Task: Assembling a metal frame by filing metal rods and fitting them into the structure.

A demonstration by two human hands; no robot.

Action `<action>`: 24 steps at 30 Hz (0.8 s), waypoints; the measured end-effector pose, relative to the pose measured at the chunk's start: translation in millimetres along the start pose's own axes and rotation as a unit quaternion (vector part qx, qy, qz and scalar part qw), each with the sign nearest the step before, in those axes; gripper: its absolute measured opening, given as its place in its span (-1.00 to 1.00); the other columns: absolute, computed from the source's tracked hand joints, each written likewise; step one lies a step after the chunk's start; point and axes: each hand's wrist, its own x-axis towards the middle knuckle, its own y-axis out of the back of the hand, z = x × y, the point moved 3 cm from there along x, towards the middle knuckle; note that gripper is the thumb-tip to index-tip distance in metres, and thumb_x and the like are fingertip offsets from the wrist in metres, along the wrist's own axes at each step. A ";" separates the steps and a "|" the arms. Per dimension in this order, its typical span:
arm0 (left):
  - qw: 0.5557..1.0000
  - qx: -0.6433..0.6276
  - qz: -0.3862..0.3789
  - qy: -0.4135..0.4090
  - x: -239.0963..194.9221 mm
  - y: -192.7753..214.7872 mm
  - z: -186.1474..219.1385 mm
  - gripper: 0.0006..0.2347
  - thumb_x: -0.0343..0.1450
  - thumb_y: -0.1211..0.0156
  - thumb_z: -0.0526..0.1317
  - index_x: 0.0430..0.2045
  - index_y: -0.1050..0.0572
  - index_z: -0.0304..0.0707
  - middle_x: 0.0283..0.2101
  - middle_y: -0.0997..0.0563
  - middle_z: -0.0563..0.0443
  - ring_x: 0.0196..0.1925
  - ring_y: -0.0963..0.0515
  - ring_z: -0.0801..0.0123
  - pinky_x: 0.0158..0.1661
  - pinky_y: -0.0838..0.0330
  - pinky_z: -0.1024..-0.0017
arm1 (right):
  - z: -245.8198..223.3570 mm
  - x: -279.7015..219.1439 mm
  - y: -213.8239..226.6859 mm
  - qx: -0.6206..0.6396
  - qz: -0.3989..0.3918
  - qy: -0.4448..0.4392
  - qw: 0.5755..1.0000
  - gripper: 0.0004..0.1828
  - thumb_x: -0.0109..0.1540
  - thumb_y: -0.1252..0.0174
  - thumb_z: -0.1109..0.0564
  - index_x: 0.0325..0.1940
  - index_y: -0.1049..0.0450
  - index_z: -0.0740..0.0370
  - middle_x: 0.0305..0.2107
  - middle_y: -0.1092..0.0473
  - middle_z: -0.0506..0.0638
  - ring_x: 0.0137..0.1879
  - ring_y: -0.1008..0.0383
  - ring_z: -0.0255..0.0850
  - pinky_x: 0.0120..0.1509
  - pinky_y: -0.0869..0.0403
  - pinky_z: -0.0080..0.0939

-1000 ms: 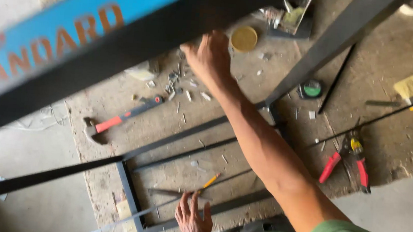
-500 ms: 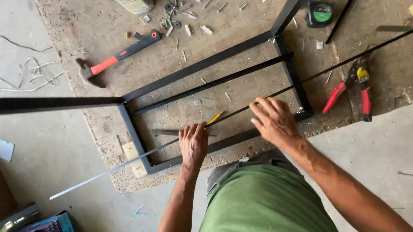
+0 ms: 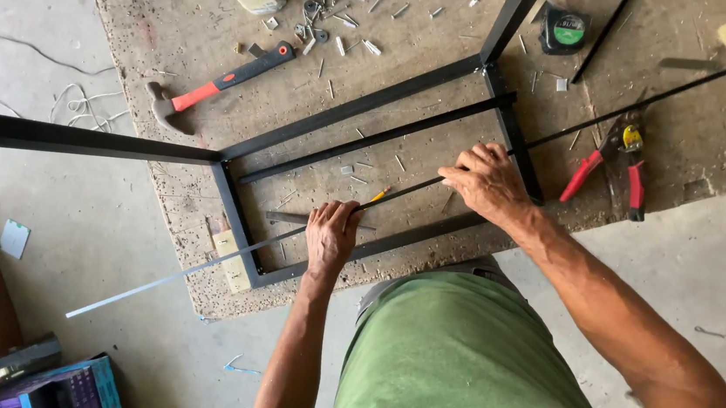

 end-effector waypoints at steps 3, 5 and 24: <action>1.000 0.006 0.010 -0.011 4.6 5.7 13.5 -0.88 0.49 -0.24 -0.08 -0.28 -0.60 -0.03 -0.47 -0.51 0.07 -0.37 -0.58 0.22 -0.26 -0.42 0.34 | 5.0 -4.2 5.4 0.027 0.004 0.009 1.000 -0.85 0.29 -0.23 -0.15 -0.12 -0.62 -0.20 -0.38 -0.36 -0.16 -0.15 -0.35 -0.23 0.18 -0.36 -0.07; 1.000 0.019 0.018 -0.002 3.7 5.0 23.5 -0.88 0.48 -0.25 -0.07 -0.29 -0.60 -0.02 -0.47 -0.51 0.09 -0.36 -0.58 0.24 -0.26 -0.42 0.35 | 4.5 -9.4 18.1 0.045 -0.003 0.023 0.999 -0.85 0.28 -0.26 -0.12 -0.09 -0.63 -0.22 -0.38 -0.36 -0.15 -0.15 -0.36 -0.22 0.17 -0.37 -0.08; 0.993 0.118 -0.028 0.012 -8.6 27.0 13.4 -0.76 0.53 -0.08 0.05 -0.27 -0.52 -0.06 -0.34 -0.57 0.09 -0.30 -0.47 0.27 -0.16 -0.26 0.31 | 100.0 -68.3 27.6 -0.079 -0.052 0.061 0.994 -0.82 0.46 -0.38 -0.13 0.15 -0.71 -0.27 -0.17 -0.48 -0.23 0.00 -0.44 -0.15 0.11 -0.41 -0.10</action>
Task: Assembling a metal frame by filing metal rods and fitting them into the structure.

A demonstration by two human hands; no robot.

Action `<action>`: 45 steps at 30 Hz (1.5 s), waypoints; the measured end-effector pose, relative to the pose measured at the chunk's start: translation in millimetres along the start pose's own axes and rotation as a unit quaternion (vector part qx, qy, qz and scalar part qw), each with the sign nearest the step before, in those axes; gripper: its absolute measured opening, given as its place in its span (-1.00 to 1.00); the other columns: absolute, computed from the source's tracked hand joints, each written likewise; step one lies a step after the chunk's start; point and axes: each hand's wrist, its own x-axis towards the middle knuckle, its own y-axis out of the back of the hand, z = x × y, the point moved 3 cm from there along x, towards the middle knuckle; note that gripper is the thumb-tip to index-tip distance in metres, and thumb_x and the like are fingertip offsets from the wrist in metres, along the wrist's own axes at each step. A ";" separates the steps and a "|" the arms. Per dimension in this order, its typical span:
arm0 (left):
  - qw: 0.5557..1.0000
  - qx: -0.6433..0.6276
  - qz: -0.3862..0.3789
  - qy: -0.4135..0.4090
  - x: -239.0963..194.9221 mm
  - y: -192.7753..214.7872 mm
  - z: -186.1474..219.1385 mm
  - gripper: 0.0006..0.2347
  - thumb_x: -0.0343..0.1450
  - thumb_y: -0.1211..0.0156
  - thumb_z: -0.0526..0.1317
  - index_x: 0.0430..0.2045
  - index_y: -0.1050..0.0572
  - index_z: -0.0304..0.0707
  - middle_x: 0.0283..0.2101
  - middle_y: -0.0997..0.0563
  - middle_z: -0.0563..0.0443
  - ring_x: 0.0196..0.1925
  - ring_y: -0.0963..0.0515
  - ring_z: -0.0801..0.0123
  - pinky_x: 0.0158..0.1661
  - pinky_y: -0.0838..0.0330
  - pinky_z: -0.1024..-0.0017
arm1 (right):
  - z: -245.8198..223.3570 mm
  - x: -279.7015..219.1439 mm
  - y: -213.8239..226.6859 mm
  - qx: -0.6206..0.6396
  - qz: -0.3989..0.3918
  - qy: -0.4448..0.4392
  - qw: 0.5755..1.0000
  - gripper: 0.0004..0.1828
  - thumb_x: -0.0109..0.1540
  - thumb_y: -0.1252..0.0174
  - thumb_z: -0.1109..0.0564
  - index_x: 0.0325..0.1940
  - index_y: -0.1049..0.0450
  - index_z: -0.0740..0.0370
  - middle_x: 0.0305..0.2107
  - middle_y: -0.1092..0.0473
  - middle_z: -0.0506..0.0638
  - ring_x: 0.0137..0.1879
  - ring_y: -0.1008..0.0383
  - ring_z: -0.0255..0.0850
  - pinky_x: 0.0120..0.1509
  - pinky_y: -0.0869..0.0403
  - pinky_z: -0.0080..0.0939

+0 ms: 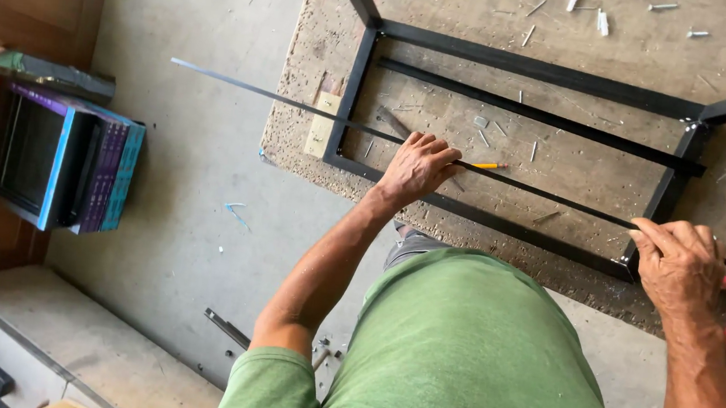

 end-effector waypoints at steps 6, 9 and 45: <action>1.000 0.015 0.001 0.022 -5.7 -10.3 -1.2 -0.73 0.49 -0.08 0.13 -0.24 -0.53 0.00 -0.35 -0.55 0.12 -0.28 -0.48 0.25 -0.12 -0.23 0.26 | -0.5 -4.1 -13.3 -0.023 -0.007 -0.001 1.000 -0.74 0.43 -0.36 -0.22 0.18 -0.70 -0.26 -0.12 -0.54 -0.24 0.03 -0.48 -0.14 0.20 -0.42 -0.08; 0.999 0.023 -0.008 0.031 -7.5 -14.6 -3.5 -0.73 0.46 -0.15 0.14 -0.22 -0.53 0.03 -0.34 -0.57 0.14 -0.25 -0.50 0.23 -0.09 -0.23 0.22 | -1.6 -4.1 -24.0 -0.030 -0.025 -0.004 0.999 -0.61 0.38 -0.34 -0.28 0.24 -0.69 -0.23 -0.10 -0.57 -0.22 0.05 -0.49 -0.14 0.21 -0.38 -0.07; 0.996 -0.021 -0.014 -0.087 185.7 -164.6 111.8 -0.59 0.30 -0.43 0.02 -0.03 -0.48 0.00 -0.08 -0.56 0.08 0.05 -0.47 0.20 0.00 -0.42 0.21 | -94.5 -19.9 28.0 0.093 0.171 -0.162 0.967 -0.69 0.29 -0.25 -0.11 0.01 -0.61 0.07 0.12 -0.41 0.04 0.20 -0.35 0.05 0.23 -0.32 0.07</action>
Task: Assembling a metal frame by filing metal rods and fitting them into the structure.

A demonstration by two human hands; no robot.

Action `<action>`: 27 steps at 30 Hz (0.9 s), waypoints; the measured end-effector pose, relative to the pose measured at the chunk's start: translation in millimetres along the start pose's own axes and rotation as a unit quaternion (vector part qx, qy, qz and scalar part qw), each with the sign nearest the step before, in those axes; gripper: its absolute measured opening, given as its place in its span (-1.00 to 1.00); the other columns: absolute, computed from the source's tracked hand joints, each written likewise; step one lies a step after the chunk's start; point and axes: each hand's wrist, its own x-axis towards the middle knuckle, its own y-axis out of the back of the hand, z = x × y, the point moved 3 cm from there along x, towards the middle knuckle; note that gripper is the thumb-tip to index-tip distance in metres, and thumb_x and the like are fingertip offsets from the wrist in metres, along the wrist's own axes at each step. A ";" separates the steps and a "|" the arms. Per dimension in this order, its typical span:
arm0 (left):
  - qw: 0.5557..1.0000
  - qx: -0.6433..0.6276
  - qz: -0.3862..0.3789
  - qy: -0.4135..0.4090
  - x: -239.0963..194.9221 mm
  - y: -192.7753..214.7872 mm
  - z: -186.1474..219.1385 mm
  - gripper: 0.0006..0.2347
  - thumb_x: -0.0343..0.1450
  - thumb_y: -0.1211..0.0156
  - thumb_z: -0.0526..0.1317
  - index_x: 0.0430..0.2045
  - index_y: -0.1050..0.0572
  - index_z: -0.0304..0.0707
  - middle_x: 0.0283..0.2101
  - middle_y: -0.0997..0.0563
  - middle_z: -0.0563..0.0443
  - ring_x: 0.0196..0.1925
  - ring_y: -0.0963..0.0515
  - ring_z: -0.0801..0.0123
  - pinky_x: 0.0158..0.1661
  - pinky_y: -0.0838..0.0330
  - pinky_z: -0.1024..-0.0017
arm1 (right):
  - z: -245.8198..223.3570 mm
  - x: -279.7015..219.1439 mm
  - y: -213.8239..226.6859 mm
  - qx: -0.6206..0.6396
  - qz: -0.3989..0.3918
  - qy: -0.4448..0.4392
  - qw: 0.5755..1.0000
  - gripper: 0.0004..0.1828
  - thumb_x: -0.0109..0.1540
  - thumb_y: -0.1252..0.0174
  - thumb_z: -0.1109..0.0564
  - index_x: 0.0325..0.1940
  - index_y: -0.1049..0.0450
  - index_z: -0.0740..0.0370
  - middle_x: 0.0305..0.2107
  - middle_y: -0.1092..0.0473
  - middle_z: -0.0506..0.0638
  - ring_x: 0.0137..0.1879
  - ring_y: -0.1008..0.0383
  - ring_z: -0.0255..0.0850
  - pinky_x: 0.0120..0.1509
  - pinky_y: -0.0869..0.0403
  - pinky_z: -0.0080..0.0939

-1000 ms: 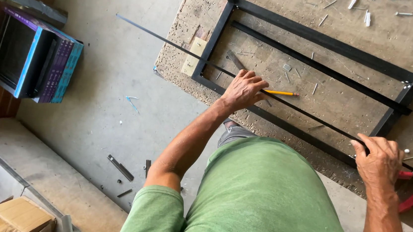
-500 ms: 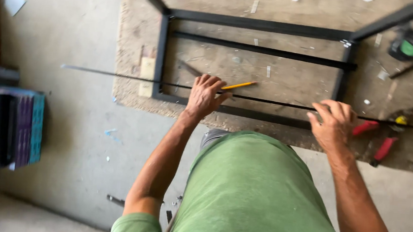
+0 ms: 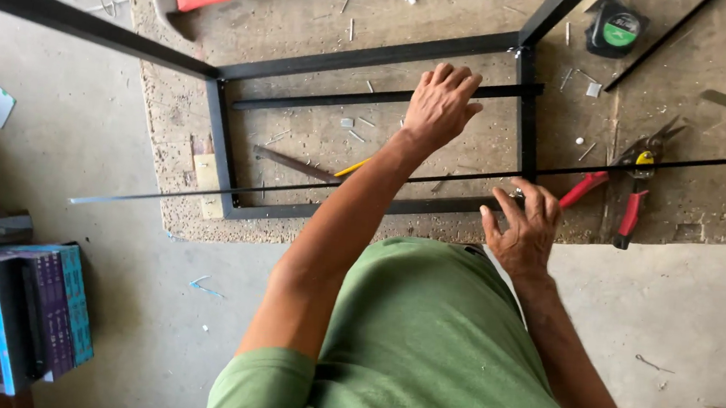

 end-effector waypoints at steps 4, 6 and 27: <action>0.994 0.041 -0.100 -0.008 21.6 -46.8 2.8 -0.75 0.33 -0.34 0.00 -0.25 -0.49 -0.02 -0.30 -0.60 0.06 -0.06 -0.52 0.13 -0.06 -0.37 0.15 | 9.9 -16.4 2.6 0.010 0.012 -0.033 0.999 -0.69 0.24 -0.31 -0.08 -0.01 -0.62 0.05 0.11 -0.42 0.02 0.21 -0.37 0.02 0.24 -0.31 0.07; 0.993 0.037 -0.111 -0.017 24.6 -51.1 0.5 -0.81 0.34 -0.33 -0.03 -0.29 -0.52 0.01 -0.33 -0.61 0.07 -0.10 -0.54 0.13 -0.07 -0.38 0.16 | 17.7 -24.6 0.6 0.006 0.021 -0.037 0.999 -0.69 0.24 -0.30 -0.08 0.01 -0.62 0.04 0.10 -0.42 0.02 0.20 -0.38 0.02 0.24 -0.31 0.09; 0.977 -0.148 -0.143 0.059 42.2 19.6 12.1 -0.86 0.44 -0.20 -0.17 -0.18 -0.45 -0.01 -0.26 -0.64 -0.05 -0.17 -0.71 -0.10 -0.18 -0.62 -0.04 | 52.0 -13.9 3.2 0.031 0.025 -0.034 0.999 -0.68 0.23 -0.33 -0.06 0.01 -0.65 0.05 0.09 -0.42 0.02 0.17 -0.37 0.02 0.24 -0.39 0.04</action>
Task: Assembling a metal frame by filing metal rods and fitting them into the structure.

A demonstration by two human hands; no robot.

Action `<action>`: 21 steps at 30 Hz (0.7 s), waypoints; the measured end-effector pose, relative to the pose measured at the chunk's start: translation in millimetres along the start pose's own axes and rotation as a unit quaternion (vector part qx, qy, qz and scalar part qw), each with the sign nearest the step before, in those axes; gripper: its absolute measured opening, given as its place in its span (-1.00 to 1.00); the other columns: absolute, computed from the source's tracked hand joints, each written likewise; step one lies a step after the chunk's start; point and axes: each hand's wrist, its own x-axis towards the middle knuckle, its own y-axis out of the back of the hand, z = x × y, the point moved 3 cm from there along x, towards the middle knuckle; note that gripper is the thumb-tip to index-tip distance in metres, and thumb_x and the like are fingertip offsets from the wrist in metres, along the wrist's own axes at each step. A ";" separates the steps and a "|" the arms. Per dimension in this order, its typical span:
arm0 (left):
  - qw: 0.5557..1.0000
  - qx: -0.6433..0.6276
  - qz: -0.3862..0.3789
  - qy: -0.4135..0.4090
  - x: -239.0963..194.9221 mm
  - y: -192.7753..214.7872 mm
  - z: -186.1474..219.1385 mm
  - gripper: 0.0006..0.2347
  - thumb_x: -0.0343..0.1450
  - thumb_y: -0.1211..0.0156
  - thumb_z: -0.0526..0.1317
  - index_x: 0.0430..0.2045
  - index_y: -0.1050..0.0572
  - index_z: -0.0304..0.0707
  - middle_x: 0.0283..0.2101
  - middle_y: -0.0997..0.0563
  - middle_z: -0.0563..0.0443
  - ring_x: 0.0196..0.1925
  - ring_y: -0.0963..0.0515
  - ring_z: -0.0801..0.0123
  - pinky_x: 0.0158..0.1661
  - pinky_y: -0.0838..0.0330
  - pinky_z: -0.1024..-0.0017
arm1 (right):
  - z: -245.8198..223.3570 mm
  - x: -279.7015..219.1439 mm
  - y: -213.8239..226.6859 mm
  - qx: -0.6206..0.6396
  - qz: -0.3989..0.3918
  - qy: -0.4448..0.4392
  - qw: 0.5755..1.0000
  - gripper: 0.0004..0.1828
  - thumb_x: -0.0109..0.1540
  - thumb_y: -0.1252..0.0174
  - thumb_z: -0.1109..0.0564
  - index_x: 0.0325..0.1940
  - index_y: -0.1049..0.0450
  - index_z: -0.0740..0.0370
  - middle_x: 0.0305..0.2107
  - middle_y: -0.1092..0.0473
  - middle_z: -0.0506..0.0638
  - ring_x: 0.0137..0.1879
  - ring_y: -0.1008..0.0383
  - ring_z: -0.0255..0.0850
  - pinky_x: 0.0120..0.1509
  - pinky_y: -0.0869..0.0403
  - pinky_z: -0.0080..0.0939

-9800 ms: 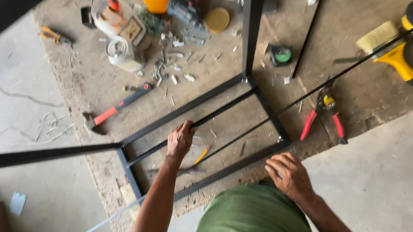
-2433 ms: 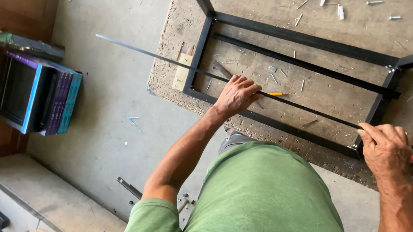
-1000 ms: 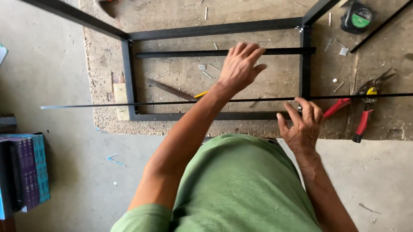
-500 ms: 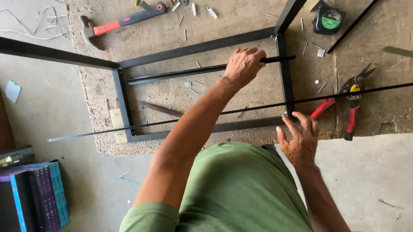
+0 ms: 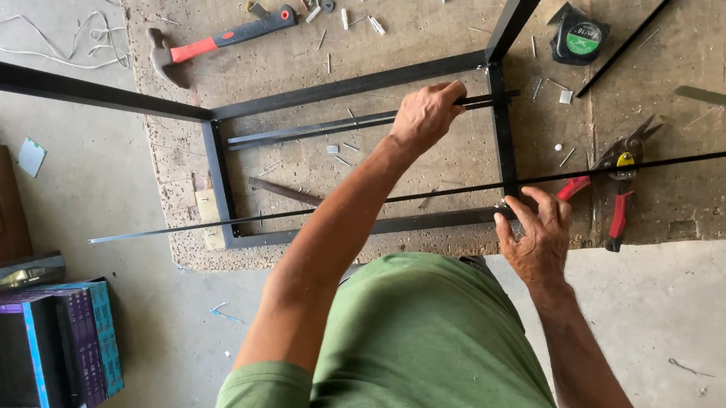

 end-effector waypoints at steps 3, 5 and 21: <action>0.999 -0.005 0.026 -0.028 -9.0 34.3 25.4 -0.85 0.46 -0.17 -0.14 -0.13 -0.44 -0.01 -0.29 -0.64 -0.11 -0.19 -0.70 -0.14 -0.22 -0.62 -0.09 | -0.3 -2.8 -0.2 0.002 0.005 -0.001 1.000 -0.67 0.23 -0.33 -0.06 0.04 -0.64 0.03 0.09 -0.42 0.01 0.16 -0.38 0.02 0.23 -0.40 0.03; 0.998 -0.006 0.043 -0.043 -20.2 63.0 45.8 -0.84 0.47 -0.15 -0.11 -0.11 -0.45 0.00 -0.29 -0.65 -0.13 -0.18 -0.70 -0.15 -0.22 -0.62 -0.11 | -6.8 7.3 6.8 0.007 0.007 0.000 1.000 -0.67 0.24 -0.33 -0.06 0.05 -0.64 0.02 0.08 -0.42 0.00 0.15 -0.38 0.01 0.23 -0.39 0.03; 0.948 -0.285 0.133 0.047 -182.1 151.6 151.3 -0.75 0.40 -0.39 -0.15 -0.06 -0.63 -0.07 -0.27 -0.73 -0.11 -0.16 -0.74 0.05 -0.27 -0.62 0.25 | -110.9 154.9 91.4 0.501 -0.048 -0.175 0.846 -0.71 0.38 -0.20 0.18 0.15 -0.49 0.37 -0.24 -0.50 0.23 -0.22 -0.57 -0.14 0.00 -0.63 -0.03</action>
